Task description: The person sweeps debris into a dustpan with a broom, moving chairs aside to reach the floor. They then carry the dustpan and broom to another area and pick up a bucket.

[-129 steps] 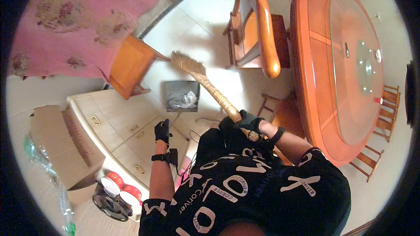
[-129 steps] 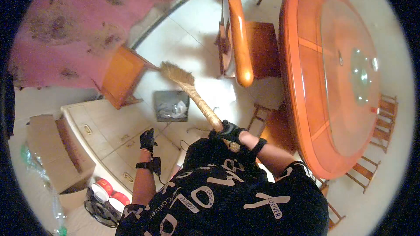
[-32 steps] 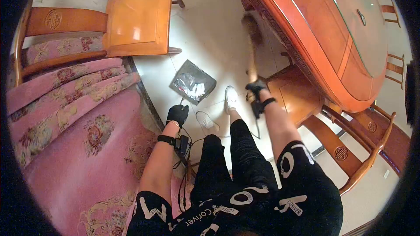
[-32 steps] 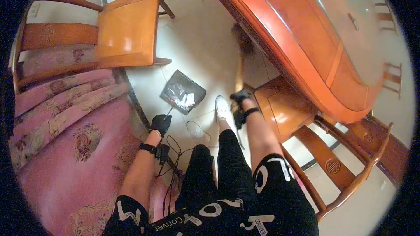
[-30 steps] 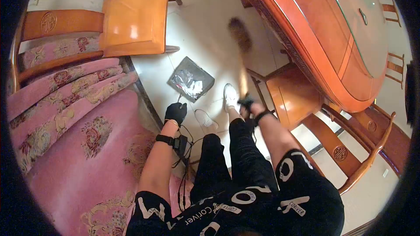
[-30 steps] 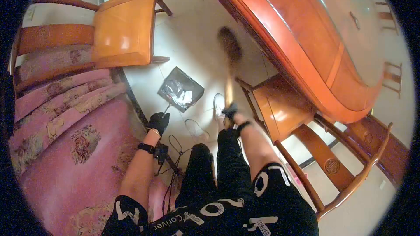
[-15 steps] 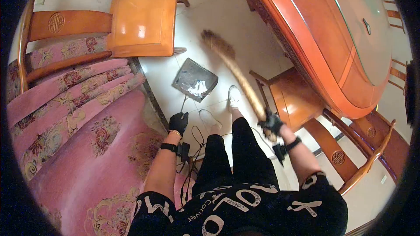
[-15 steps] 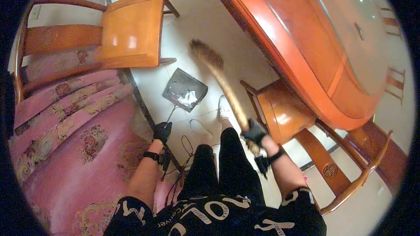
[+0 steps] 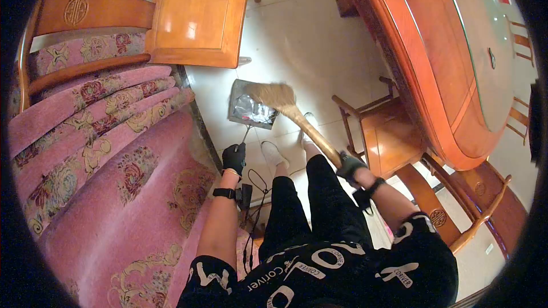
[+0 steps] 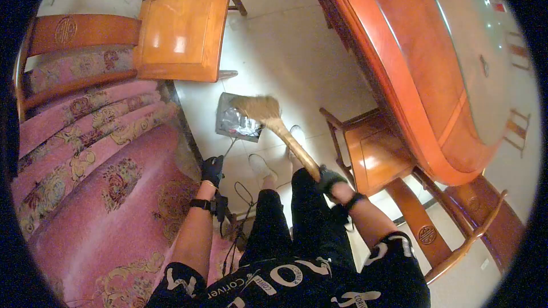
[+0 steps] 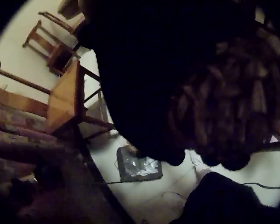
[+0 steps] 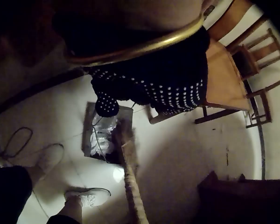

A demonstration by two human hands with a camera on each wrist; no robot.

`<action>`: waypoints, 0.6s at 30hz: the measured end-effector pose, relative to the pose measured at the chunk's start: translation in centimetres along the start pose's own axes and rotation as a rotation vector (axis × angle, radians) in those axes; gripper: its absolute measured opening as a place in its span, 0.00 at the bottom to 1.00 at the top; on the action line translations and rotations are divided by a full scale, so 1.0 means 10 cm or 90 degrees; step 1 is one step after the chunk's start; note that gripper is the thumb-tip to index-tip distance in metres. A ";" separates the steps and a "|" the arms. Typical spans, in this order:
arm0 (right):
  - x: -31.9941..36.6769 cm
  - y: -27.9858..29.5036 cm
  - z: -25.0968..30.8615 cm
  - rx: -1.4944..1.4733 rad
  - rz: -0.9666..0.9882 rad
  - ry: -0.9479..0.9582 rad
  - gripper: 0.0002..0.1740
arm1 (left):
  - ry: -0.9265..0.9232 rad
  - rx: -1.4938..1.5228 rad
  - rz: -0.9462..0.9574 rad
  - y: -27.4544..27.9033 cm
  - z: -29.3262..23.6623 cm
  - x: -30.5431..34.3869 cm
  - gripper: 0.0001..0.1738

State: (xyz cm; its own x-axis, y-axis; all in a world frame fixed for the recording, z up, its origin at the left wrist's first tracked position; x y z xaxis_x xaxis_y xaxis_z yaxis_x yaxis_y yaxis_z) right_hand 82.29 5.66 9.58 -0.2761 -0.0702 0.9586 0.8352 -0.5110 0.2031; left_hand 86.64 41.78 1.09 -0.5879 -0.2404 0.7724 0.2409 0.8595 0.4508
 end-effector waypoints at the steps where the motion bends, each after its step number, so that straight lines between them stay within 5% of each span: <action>1: 0.12 0.01 -0.09 0.035 0.046 -0.078 0.27 | 0.003 0.013 -0.033 0.01 0.04 0.00 0.19; 5: 0.34 0.36 -0.16 -0.164 0.049 -0.169 0.40 | 0.030 -0.002 0.005 -0.03 0.02 0.04 0.18; 7: -0.36 0.47 -0.60 -0.107 -0.121 -0.068 0.41 | -0.135 -0.112 -0.054 -0.07 0.13 -0.03 0.17; 8: -0.74 0.52 -0.77 -0.343 -0.122 0.045 0.39 | -0.137 -0.114 -0.056 -0.05 0.13 -0.02 0.17; 9: -0.82 0.90 -0.39 -0.152 -0.275 0.065 0.33 | -0.104 -0.117 -0.031 -0.04 0.15 0.00 0.17; 10: -1.17 0.94 -0.46 -0.241 -0.235 -0.006 0.28 | -0.072 -0.120 -0.006 -0.05 0.19 0.01 0.18; 11: -1.06 0.92 -0.26 -0.684 -0.121 0.022 0.24 | -0.074 -0.122 -0.007 -0.06 0.21 0.00 0.18; 12: -1.13 0.83 -0.11 -0.690 -0.119 -0.094 0.21 | -0.092 -0.147 -0.026 -0.06 0.25 0.01 0.19; 13: -1.31 0.73 -0.09 -0.568 -0.159 -0.019 0.18 | -0.109 -0.173 -0.043 -0.06 0.28 -0.01 0.20; 14: -0.81 0.51 0.17 -0.795 -0.090 -0.076 0.20 | -0.111 -0.177 -0.038 -0.06 0.31 -0.06 0.20; 15: -1.27 0.03 -0.25 -0.398 -0.209 0.039 0.25 | -0.141 -0.197 -0.043 -0.06 0.33 -0.08 0.20; 16: -1.43 -0.46 -0.59 -0.084 -0.141 -0.035 0.33 | -0.174 -0.214 -0.052 -0.06 0.32 -0.11 0.21; 17: -1.14 -0.64 -0.69 0.065 -0.149 -0.029 0.38 | -0.178 -0.213 -0.049 -0.08 0.32 -0.14 0.21; 18: -0.48 -0.38 -0.29 -0.085 0.031 -0.086 0.40 | -0.137 -0.180 -0.036 -0.07 0.36 -0.15 0.20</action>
State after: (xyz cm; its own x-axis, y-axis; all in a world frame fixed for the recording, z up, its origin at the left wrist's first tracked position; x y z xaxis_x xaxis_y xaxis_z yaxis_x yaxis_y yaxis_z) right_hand 79.11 5.45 3.63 -0.1624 0.0132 0.9866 0.7729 -0.6198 0.1355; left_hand 84.56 43.13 -2.04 -0.7481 -0.1579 0.6445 0.3895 0.6819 0.6191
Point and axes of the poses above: each hand's wrist, its own x-axis away from the middle knuckle, its own y-axis out of the back of the hand, z = x × y, the point moved 5 cm from there along -x, towards the middle knuckle, and after that the axes turned 1 degree about y, right-handed, at the moved point
